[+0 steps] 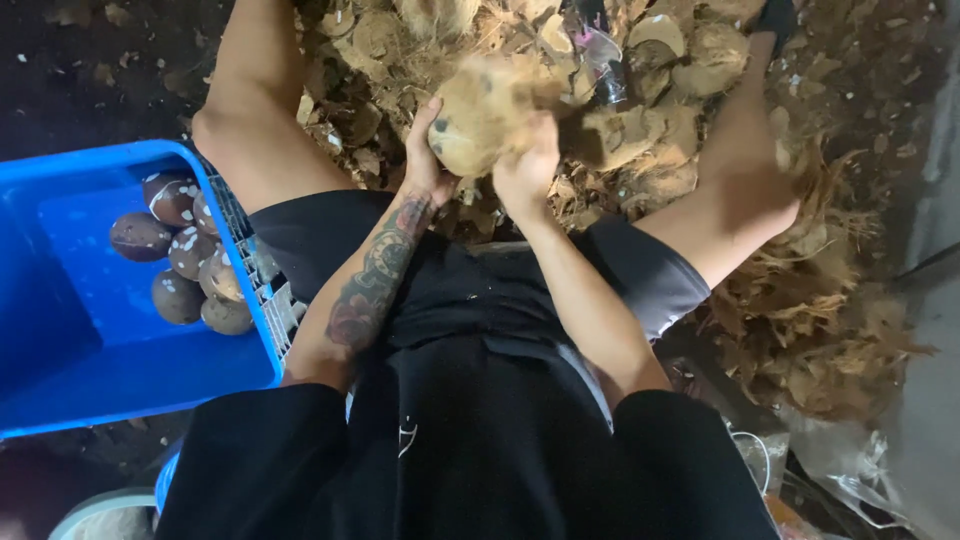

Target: The person sits on the ground and uses a curved blade to peel the husk off coconuts. The peeled coconuts are placed into a blue crate beside them.

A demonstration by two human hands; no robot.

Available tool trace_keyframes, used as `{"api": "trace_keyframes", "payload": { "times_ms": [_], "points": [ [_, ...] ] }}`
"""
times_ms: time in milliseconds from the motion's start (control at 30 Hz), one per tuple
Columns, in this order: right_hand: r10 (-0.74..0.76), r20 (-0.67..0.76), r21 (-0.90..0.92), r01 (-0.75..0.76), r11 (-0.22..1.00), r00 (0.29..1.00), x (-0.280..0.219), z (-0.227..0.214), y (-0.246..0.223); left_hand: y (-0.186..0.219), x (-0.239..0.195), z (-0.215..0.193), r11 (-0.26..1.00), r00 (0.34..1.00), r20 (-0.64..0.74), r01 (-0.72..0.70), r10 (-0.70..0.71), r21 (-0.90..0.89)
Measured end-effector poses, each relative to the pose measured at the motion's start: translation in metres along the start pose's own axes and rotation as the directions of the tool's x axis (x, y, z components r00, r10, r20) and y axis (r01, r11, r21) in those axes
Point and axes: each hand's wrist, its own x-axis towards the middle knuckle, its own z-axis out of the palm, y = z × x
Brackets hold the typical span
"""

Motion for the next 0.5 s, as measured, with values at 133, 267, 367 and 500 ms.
{"api": "trace_keyframes", "payload": {
  "times_ms": [133, 267, 367, 500],
  "points": [
    [-0.433, -0.096, -0.806, 0.185, 0.562, 0.896, 0.008, -0.018, -0.027, 0.011, -0.018, 0.013, 0.995, 0.998, 0.063, 0.025, -0.019, -0.1],
    [-0.326, 0.139, -0.375, 0.355, 0.857, 0.935, 0.013, -0.031, -0.037, 0.039, -0.011, 0.007, 0.991, 0.989, 0.06, 0.137, -0.137, 0.0],
    [-0.358, 0.36, -0.726, 0.5, 0.473, 0.862, -0.009, 0.01, -0.042, 0.04, -0.001, -0.009, 0.975, 0.98, 0.134, 0.118, -0.145, 0.186],
    [-0.288, 0.455, -0.678, 0.538, 0.501, 0.843, -0.011, 0.003, -0.001, 0.027, -0.006, -0.015, 0.847, 0.961, -0.199, 0.264, -0.191, 0.461]
  ]
}}
